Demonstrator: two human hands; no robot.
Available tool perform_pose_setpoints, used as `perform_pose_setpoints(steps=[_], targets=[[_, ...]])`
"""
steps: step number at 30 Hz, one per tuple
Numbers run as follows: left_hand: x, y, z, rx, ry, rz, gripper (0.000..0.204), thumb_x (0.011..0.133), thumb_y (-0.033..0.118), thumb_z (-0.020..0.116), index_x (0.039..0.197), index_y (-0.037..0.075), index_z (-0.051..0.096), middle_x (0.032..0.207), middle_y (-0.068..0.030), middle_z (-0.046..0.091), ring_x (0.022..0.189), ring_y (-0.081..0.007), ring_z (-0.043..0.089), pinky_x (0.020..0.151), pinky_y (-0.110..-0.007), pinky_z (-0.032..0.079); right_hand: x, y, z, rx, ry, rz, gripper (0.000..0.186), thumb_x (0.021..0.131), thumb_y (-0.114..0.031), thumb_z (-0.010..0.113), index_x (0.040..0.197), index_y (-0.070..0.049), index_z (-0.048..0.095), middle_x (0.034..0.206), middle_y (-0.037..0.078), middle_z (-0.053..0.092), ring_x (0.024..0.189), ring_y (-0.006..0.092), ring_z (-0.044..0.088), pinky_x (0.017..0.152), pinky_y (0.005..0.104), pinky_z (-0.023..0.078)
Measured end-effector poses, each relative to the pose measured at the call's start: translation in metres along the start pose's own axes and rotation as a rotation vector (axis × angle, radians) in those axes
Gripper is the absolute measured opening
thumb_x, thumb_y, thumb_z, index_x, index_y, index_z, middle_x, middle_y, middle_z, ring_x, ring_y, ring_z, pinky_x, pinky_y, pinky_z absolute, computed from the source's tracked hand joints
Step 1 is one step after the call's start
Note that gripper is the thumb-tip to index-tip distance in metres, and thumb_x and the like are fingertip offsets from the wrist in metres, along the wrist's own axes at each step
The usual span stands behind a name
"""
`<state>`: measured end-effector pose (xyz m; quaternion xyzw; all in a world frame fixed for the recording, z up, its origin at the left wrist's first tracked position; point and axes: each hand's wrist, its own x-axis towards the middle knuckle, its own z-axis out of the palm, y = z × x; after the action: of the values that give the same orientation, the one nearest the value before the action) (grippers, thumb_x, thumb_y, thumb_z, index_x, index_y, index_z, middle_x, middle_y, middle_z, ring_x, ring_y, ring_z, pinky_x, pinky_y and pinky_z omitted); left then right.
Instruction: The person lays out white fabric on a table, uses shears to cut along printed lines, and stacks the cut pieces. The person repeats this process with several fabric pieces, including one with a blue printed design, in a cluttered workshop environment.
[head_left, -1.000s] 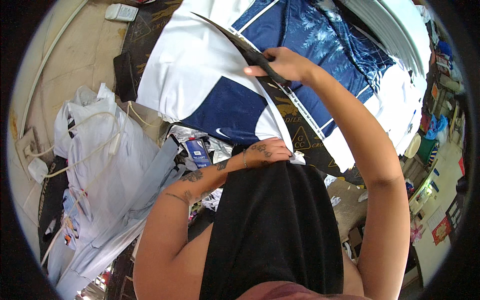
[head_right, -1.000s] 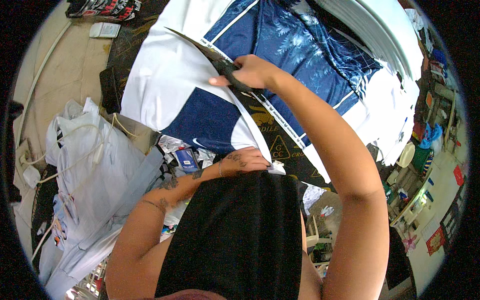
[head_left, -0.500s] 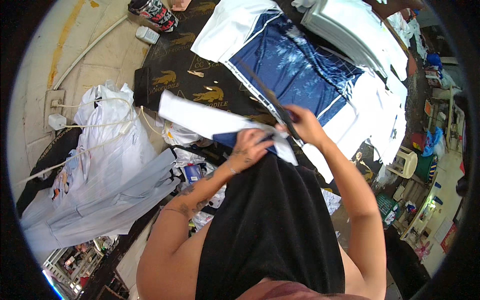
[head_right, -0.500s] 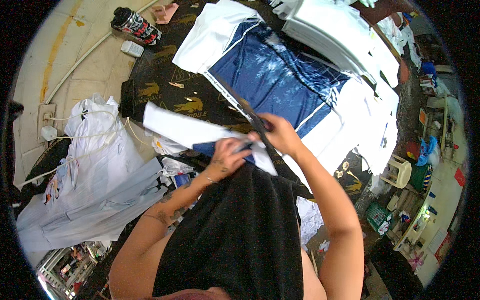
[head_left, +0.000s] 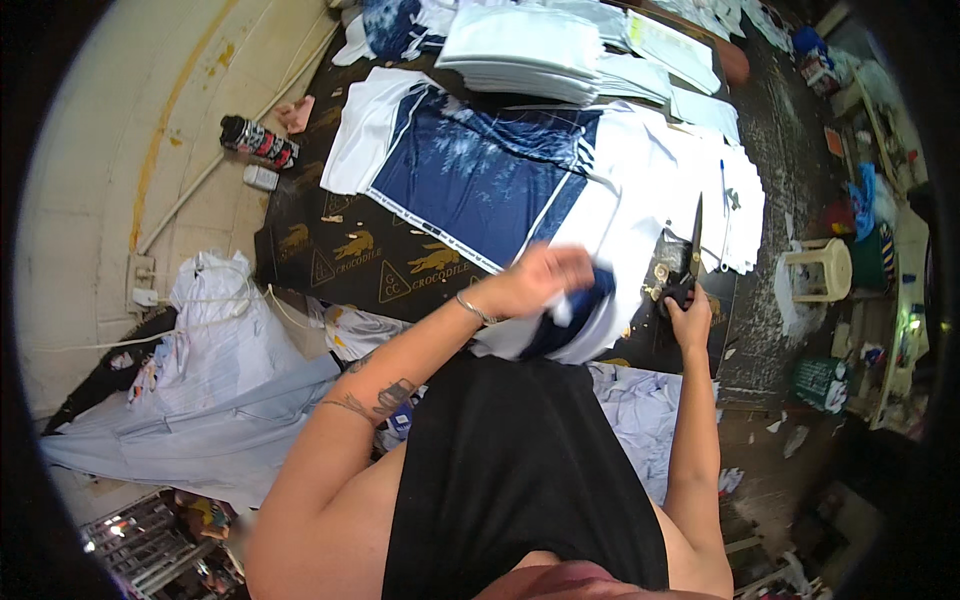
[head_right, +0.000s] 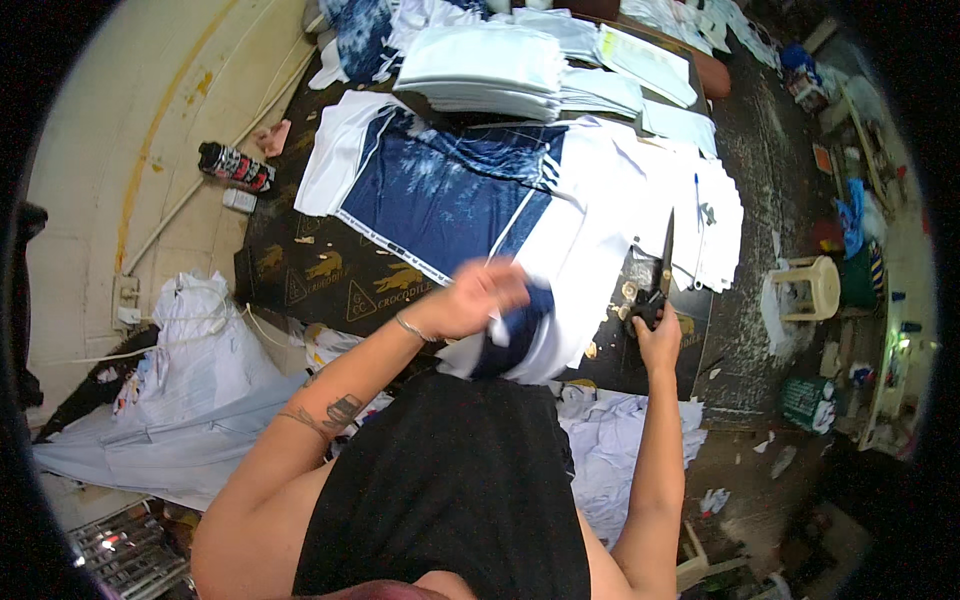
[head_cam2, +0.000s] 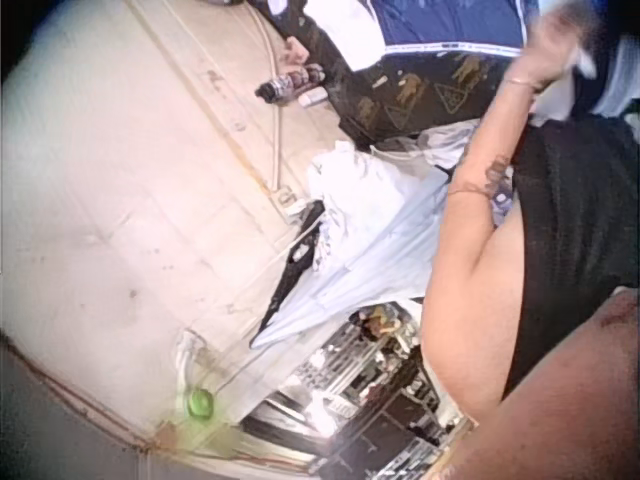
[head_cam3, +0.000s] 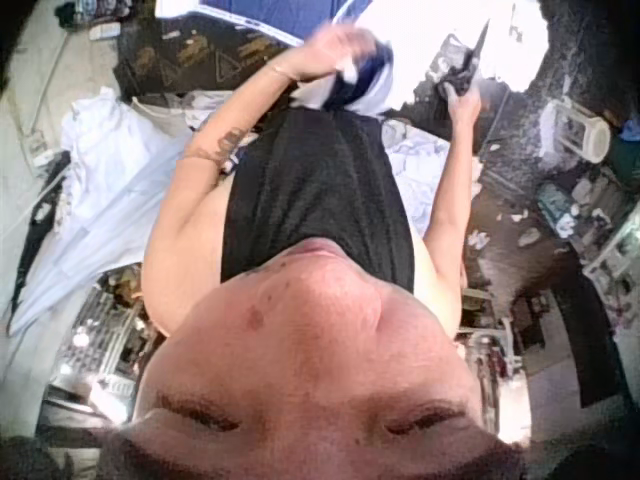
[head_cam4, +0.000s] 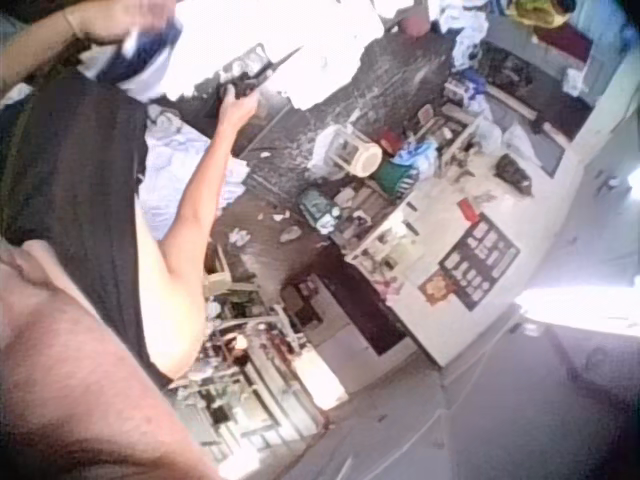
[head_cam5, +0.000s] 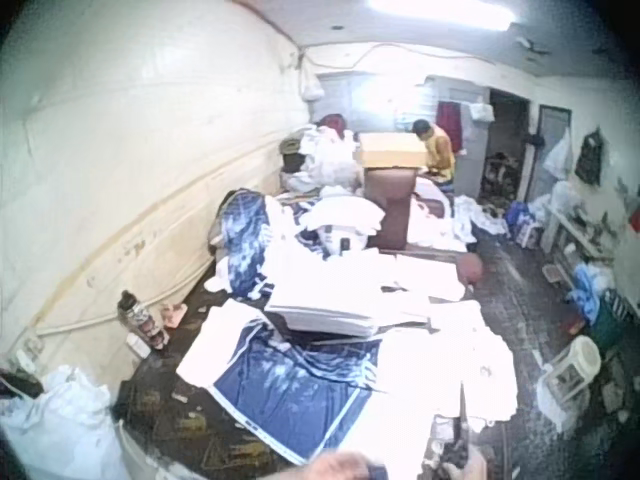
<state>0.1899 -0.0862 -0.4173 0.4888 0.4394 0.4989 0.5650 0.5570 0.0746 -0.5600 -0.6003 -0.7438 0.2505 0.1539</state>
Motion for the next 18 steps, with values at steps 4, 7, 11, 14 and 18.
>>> perform_pose_setpoints(steps=[4, 7, 11, 14, 18], targets=[[0.055, -0.005, -0.042, -0.507, 0.265, 0.266, 0.063, 0.108, 0.021, 0.059, 0.163, 0.011, 0.032, 0.151, -0.0159, 0.052, 0.138, -0.0241, 0.053, 0.114, -0.04, 0.043, -0.08, -0.027, 0.027, 0.558, -0.214, -0.245, 0.073, 0.094, -0.039, 0.074, 0.149, 0.003, 0.05, 0.141, 0.022, 0.059, 0.13, 0.0345, 0.055, 0.111, 0.0435, 0.043], [0.02, -0.082, -0.061, 1.132, 0.466, -0.387, 0.085, 0.096, 0.043, 0.068, 0.167, 0.019, 0.027, 0.166, -0.0268, 0.03, 0.153, -0.0468, 0.029, 0.122, -0.056, 0.03, -0.126, -0.073, 0.035, 1.002, -0.721, 0.021, 0.066, 0.098, -0.032, 0.072, 0.149, 0.003, 0.049, 0.138, 0.015, 0.061, 0.126, 0.0244, 0.057, 0.11, 0.0377, 0.043], [-0.075, -0.158, -0.066, 1.358, 0.6, -0.254, 0.045, 0.099, 0.015, 0.064, 0.143, 0.004, 0.063, 0.148, -0.0241, 0.058, 0.141, -0.0434, 0.051, 0.116, -0.049, 0.043, -0.125, -0.115, 0.0, 1.157, -0.731, -0.042, 0.06, 0.093, -0.015, 0.078, 0.144, 0.004, 0.052, 0.129, 0.008, 0.066, 0.115, 0.0156, 0.063, 0.101, 0.0324, 0.05], [-0.11, -0.145, -0.072, 1.249, 0.577, -0.512, 0.029, 0.097, 0.008, 0.057, 0.12, 0.002, 0.072, 0.129, -0.0227, 0.071, 0.124, -0.038, 0.066, 0.105, -0.045, 0.053, -0.104, -0.118, -0.053, 1.467, -0.653, 0.026, 0.06, 0.094, -0.017, 0.076, 0.144, 0.003, 0.052, 0.131, 0.011, 0.065, 0.118, 0.0184, 0.063, 0.103, 0.0358, 0.05], [-0.115, -0.066, -0.08, 0.89, 0.191, -0.987, 0.027, 0.098, 0.021, 0.053, 0.106, 0.001, 0.071, 0.084, -0.0132, 0.071, 0.082, -0.0255, 0.069, 0.079, -0.039, 0.053, -0.08, -0.107, -0.093, 1.666, -0.342, -0.145, 0.059, 0.094, -0.019, 0.073, 0.142, 0.005, 0.048, 0.128, 0.012, 0.065, 0.116, 0.0197, 0.064, 0.1, 0.0352, 0.051]])
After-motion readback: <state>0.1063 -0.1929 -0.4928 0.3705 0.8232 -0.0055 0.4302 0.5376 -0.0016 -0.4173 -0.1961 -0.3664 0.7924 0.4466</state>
